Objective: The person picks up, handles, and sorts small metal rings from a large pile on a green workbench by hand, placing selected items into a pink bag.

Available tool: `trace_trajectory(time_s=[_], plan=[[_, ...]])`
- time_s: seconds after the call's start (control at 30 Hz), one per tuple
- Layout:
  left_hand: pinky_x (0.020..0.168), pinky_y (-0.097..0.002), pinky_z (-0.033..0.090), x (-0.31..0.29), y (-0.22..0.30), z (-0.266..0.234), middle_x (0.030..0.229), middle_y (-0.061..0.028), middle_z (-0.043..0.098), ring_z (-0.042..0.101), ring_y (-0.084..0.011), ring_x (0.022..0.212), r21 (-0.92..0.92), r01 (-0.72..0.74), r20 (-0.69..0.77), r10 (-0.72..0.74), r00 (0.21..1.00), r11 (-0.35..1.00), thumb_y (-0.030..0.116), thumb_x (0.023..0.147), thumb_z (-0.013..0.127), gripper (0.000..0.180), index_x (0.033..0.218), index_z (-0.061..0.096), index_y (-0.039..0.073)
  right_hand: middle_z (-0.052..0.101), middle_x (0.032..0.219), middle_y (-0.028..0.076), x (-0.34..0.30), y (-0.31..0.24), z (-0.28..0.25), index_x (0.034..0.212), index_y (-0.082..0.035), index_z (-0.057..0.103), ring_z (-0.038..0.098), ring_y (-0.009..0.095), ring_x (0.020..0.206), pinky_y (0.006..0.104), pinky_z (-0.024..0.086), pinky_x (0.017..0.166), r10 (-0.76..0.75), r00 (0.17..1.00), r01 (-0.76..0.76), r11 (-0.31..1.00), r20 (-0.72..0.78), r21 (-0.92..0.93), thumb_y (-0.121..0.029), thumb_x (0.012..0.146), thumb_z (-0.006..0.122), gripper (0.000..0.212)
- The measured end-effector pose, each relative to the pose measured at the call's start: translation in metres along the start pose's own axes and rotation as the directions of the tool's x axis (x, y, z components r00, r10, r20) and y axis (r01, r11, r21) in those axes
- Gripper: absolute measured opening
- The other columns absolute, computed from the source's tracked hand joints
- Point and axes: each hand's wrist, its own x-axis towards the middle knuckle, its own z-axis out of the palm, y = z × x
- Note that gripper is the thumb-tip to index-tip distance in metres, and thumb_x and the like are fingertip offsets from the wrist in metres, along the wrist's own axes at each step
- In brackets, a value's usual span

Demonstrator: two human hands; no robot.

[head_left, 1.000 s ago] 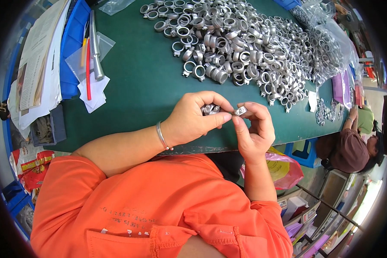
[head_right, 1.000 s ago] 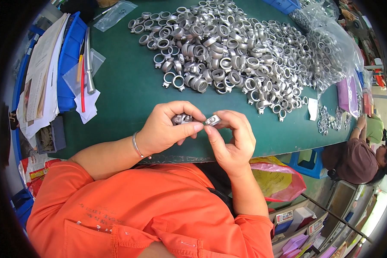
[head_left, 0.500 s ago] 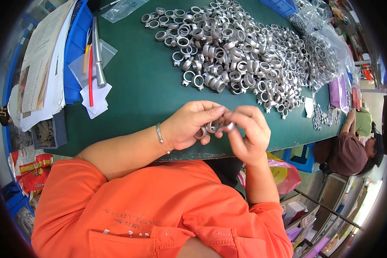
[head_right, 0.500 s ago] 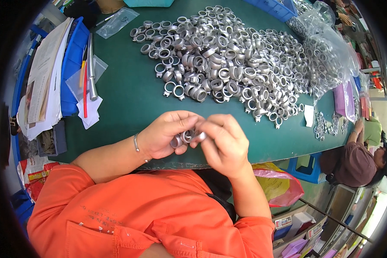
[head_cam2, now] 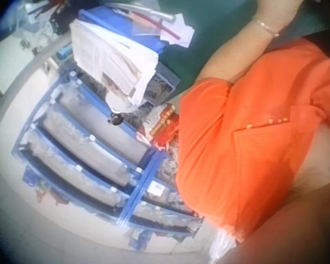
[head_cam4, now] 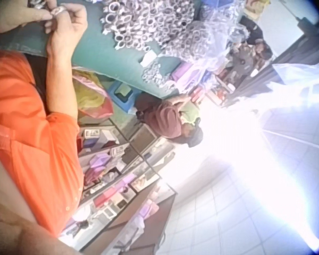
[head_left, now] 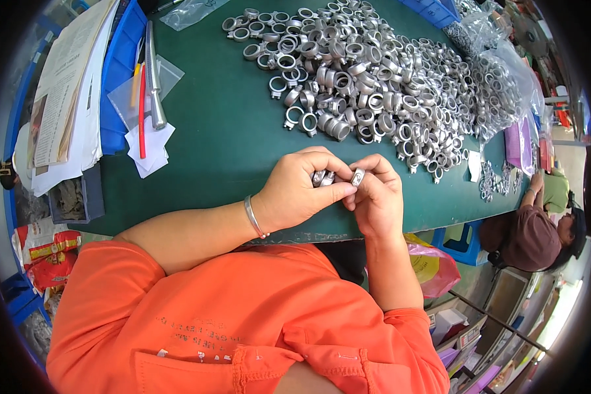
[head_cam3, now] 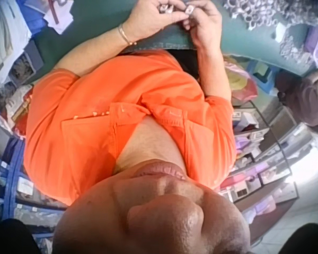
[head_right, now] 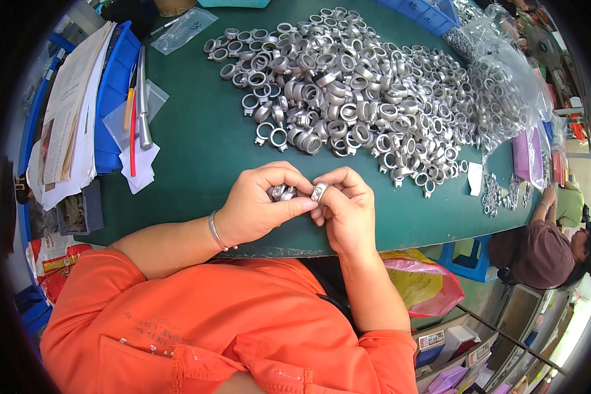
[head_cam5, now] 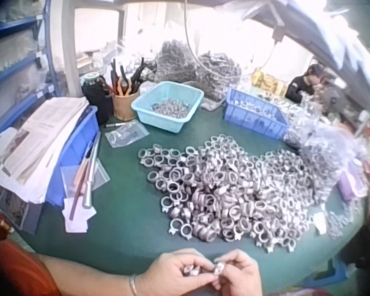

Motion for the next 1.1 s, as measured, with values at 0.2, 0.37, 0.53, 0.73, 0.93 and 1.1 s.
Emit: trace_trajectory(time_s=[0.2, 0.37, 0.53, 0.73, 0.93, 1.1], plan=[[0.064, -0.0208, 0.045, -0.001, 0.004, 0.0, 0.084, -0.0042, 0.059, 0.055, -0.0084, 0.071, 0.011, 0.042, 0.031, -0.042, 0.999, 0.999, 0.005, 0.076, 0.068, 0.01, 0.084, 0.065, 0.0, 0.057, 0.065, 0.009, -0.001, -0.001, 0.0, 0.079, 0.002, 0.054, 0.052, 0.013, 0.046, 0.022, 0.041, 0.04, 0.043, 0.999, -0.043, 0.999, 0.005, -0.013, 0.005, 0.078, 0.047, 0.008], [0.064, -0.0206, 0.046, -0.001, 0.004, 0.0, 0.084, -0.0045, 0.059, 0.056, -0.0086, 0.073, -0.019, 0.085, 0.039, -0.084, 0.996, 0.996, 0.004, 0.076, 0.068, 0.01, 0.084, 0.064, 0.0, 0.056, 0.063, 0.009, -0.002, -0.001, -0.001, 0.078, 0.002, 0.054, 0.051, 0.013, 0.045, 0.0224, 0.041, 0.04, 0.046, 0.999, -0.046, 0.999, 0.015, -0.024, 0.006, 0.077, 0.045, 0.01], [0.058, -0.0192, 0.046, -0.001, 0.004, 0.001, 0.081, -0.0042, 0.06, 0.056, -0.0074, 0.069, -0.016, 0.056, 0.028, -0.055, 0.998, 0.998, 0.007, 0.078, 0.066, 0.011, 0.086, 0.064, 0.0, 0.057, 0.066, 0.009, -0.002, 0.001, -0.002, 0.08, 0.002, 0.054, 0.052, 0.012, 0.047, 0.0218, 0.041, 0.04, 0.024, 0.999, -0.024, 1.0, 0.03, -0.016, 0.005, 0.079, 0.047, 0.008], [0.041, -0.0172, 0.04, 0.003, 0.009, 0.0, 0.073, -0.0041, 0.06, 0.054, -0.0055, 0.059, -0.216, 0.226, -0.018, -0.235, 0.972, 0.95, 0.012, 0.085, 0.059, 0.016, 0.094, 0.06, -0.002, 0.056, 0.089, 0.01, -0.014, 0.014, 0.008, 0.101, 0.005, 0.051, 0.059, 0.012, 0.07, 0.0216, 0.05, 0.056, -0.399, 0.915, 0.389, 0.822, 0.068, -0.416, 0.006, 0.084, 0.051, 0.018], [0.041, -0.0178, 0.04, 0.003, 0.008, 0.0, 0.078, -0.0044, 0.061, 0.055, -0.0061, 0.06, -0.251, 0.259, -0.009, -0.27, 0.963, 0.933, 0.014, 0.088, 0.054, 0.019, 0.096, 0.059, -0.002, 0.053, 0.101, 0.016, -0.016, 0.019, -0.002, 0.098, 0.005, 0.054, 0.06, 0.019, 0.083, 0.0267, 0.052, 0.069, -0.629, 0.74, 0.643, 0.556, 0.24, -0.526, 0.006, 0.078, 0.06, 0.021], [0.04, -0.0217, 0.041, 0.006, -0.001, -0.007, 0.08, -0.0058, 0.059, 0.058, -0.012, 0.063, -0.655, 0.514, 0.313, -0.421, 0.851, 0.554, 0.034, 0.094, 0.039, 0.039, 0.1, 0.056, 0.0, 0.056, 0.09, 0.011, -0.016, 0.004, 0.005, 0.081, -0.003, 0.057, 0.057, 0.021, 0.074, 0.0285, 0.049, 0.064, -0.696, 0.476, 0.737, -0.018, 0.538, -0.676, -0.002, 0.058, 0.078, 0.031]])
